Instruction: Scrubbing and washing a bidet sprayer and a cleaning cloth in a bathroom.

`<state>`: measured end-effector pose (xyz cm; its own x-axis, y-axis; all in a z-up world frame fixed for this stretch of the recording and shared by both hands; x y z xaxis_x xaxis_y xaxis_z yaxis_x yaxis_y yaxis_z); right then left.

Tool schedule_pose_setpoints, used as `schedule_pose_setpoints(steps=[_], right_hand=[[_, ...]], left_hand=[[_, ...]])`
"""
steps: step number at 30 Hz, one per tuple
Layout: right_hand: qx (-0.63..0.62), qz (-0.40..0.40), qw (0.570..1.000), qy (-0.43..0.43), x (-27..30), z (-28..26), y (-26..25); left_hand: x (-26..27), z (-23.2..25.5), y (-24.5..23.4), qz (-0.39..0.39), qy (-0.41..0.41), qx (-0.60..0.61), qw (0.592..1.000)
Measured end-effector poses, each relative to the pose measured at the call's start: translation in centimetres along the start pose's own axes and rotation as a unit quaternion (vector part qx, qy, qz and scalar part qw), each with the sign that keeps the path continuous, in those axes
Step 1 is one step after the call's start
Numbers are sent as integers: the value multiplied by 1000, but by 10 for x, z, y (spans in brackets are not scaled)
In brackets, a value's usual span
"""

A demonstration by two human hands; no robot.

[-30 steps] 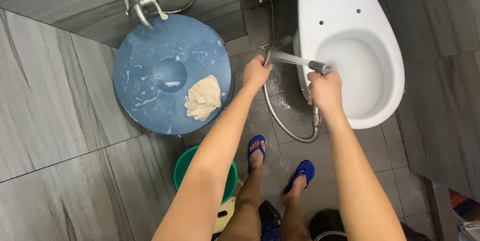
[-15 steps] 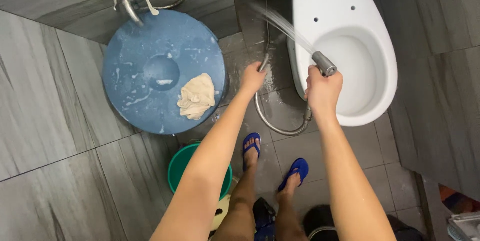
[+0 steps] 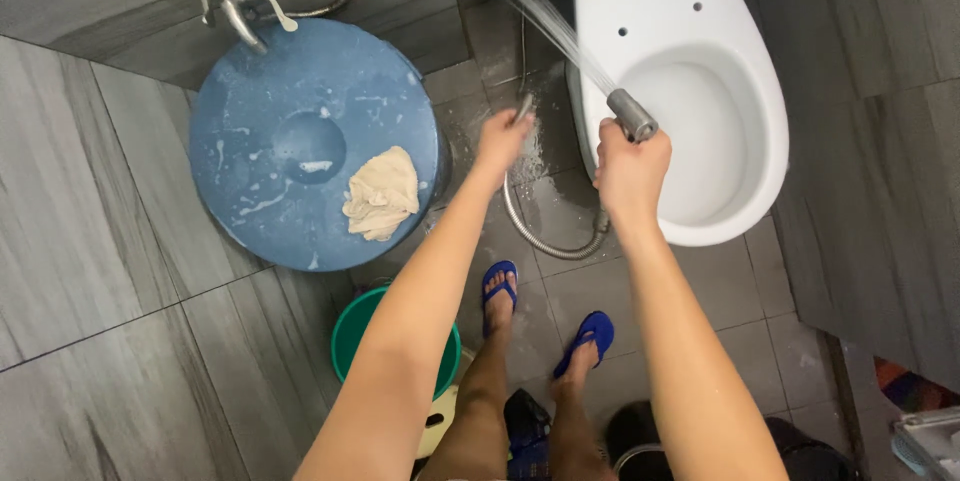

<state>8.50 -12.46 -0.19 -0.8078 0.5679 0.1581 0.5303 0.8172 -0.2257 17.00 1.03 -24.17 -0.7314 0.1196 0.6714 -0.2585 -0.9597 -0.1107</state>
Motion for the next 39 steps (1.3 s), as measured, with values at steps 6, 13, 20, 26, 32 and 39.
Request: schedule_pose_setpoints(steps=[6,13,20,26,32,39], right_hand=[[90,-142,981,97,-17,15,-11],[175,-239,945,139,-25,37,-7],[154,-234,946,162,-8,45,-5],[80,-235,954,169,-11,29,4],[23,-188,973,133,-17,-9,18],[-2,-126,991,-49,-32,-62,23]], left_hand=[[-13,4,21,-193,-101,379,899],[-17,-64,84,-157,-112,343,919],[-33,-100,85,17,-153,185,971],[-48,-85,85,67,-8,-69,995],[-9,-25,37,-43,-77,141,986],[73,64,-14,-227,-58,138,962]])
Point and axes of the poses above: each hand's wrist, its own x-axis away from the middle knuckle, its own y-axis out of the palm, z = x × y, the point moved 2 cm from there along -x, towards the middle knuckle, and after that the axes turned 12 degrees about -y, right-handed, at the moved point
